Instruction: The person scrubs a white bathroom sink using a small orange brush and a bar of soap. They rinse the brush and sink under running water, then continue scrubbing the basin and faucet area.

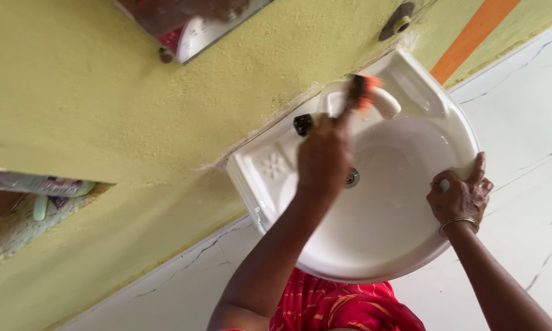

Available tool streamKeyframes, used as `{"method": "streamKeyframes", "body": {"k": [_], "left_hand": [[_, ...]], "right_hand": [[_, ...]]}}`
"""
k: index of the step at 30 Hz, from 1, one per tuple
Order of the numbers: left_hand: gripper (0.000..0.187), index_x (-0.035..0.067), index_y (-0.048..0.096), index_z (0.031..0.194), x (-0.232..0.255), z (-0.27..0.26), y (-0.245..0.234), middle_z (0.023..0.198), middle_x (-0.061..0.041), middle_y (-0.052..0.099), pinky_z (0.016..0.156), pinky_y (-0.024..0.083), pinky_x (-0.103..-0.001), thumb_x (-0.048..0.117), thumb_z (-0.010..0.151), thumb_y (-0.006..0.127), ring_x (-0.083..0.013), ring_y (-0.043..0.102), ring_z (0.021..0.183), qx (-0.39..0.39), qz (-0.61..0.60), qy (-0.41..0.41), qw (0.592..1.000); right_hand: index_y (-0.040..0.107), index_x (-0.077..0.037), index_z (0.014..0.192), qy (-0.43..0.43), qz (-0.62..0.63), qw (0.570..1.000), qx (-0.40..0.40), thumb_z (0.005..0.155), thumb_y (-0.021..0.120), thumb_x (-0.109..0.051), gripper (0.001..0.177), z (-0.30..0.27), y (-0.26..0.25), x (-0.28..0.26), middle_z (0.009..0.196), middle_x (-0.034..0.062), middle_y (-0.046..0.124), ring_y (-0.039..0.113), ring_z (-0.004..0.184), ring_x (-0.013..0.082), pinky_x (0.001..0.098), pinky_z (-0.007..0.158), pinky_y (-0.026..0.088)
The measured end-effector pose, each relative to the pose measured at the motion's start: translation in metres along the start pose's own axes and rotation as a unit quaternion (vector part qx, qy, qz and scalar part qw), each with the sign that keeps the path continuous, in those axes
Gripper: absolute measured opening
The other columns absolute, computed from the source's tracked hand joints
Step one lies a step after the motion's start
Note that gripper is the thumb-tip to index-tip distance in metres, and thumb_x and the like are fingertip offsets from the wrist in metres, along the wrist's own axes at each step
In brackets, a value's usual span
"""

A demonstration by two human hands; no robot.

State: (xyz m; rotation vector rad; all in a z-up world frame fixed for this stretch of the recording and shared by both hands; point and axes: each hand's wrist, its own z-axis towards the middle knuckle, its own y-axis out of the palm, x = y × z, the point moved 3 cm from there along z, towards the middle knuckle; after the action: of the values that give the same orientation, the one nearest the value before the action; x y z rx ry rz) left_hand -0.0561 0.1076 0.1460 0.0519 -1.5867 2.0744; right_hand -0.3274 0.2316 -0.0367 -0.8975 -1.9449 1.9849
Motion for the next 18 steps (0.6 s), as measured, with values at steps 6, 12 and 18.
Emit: {"method": "streamKeyframes", "body": {"k": [6,12,18], "left_hand": [[0.067,0.019,0.035,0.16,0.021,0.004,-0.014,0.087,-0.011,0.067,0.049,0.058,-0.03,0.013,0.099,0.063,-0.0172,0.069,0.062,-0.039,0.032,-0.001,0.999],[0.075,0.018,0.034,0.16,0.004,0.013,-0.017,0.086,-0.01,0.068,0.052,0.059,-0.029,0.015,0.092,0.065,-0.0164,0.07,0.064,-0.031,0.031,-0.02,0.999],[0.068,0.019,0.036,0.158,0.02,0.006,-0.01,0.086,-0.012,0.068,0.054,0.059,-0.03,0.018,0.097,0.065,-0.0181,0.07,0.065,-0.036,0.036,0.009,0.999]], "right_hand": [[0.082,-0.028,0.098,0.003,0.002,1.0,-0.005,0.078,0.077,-0.021,0.021,0.0,0.001,0.0,0.18,0.0112,0.014,0.041,0.132,0.0497,0.0512,0.109,0.044],[0.082,-0.028,0.096,-0.002,-0.002,1.0,0.0,0.076,0.079,-0.022,0.021,0.002,-0.001,-0.001,0.179,0.0107,0.014,0.042,0.132,0.0488,0.0506,0.109,0.044],[0.082,-0.029,0.097,0.003,0.002,1.0,-0.001,0.077,0.077,-0.021,0.022,0.001,-0.002,-0.002,0.179,0.0102,0.015,0.043,0.131,0.049,0.0503,0.108,0.045]]}}
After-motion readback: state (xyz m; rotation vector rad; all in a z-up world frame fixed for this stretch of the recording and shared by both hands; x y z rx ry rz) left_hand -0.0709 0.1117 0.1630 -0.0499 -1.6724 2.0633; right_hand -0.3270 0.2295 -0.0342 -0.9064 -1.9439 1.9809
